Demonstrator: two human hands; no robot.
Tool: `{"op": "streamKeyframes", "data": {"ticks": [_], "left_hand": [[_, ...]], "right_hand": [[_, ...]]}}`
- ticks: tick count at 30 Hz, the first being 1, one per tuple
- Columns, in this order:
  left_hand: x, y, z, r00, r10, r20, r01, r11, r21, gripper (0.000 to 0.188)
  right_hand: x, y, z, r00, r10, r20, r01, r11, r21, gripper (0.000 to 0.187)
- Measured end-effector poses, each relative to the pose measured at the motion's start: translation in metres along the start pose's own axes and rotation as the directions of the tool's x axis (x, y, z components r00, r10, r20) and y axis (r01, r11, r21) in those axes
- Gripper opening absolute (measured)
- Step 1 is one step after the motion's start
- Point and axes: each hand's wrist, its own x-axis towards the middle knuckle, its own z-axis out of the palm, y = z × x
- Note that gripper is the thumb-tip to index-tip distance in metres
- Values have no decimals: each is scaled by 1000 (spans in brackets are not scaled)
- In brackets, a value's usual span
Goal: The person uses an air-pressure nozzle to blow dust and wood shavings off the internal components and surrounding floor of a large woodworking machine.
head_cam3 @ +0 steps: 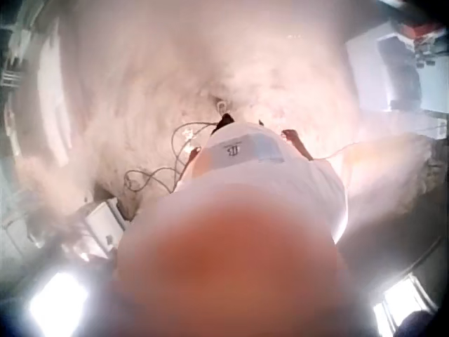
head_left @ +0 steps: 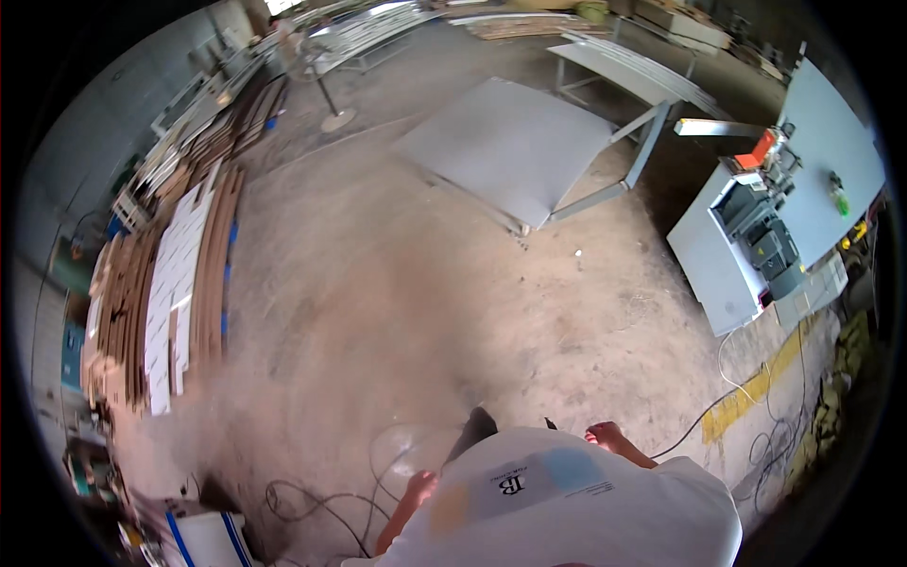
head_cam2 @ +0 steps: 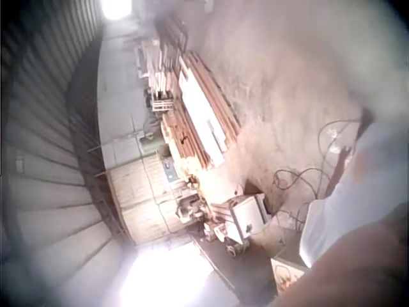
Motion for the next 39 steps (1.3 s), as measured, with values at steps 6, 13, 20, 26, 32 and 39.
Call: {"op": "streamKeyframes", "data": {"ticks": [6,13,20,26,32,39], "left_hand": [[103,160,-44,955,214,207,-292,808,512,27],[223,359,-99,436,707,556,-750,-56,659,14],[296,496,-100,607,732,308,-765,434,476,24],[250,530,-67,484,547,684,-875,282,394,30],[205,657,37,801,263,537,-574,88,814,33],[209,710,38,690,582,431,-694,363,621,32]], "right_hand": [[-32,-76,12,911,-304,-279,51,753,-656,32],[11,-265,46,714,-379,-589,160,907,-389,53],[107,-460,-23,443,-713,-543,698,655,-289,23],[180,-648,-145,333,-486,-808,527,806,-268,64],[284,-738,-263,585,-366,-723,510,860,-23,75],[271,-783,-177,410,-236,-881,184,968,-173,79]]}}
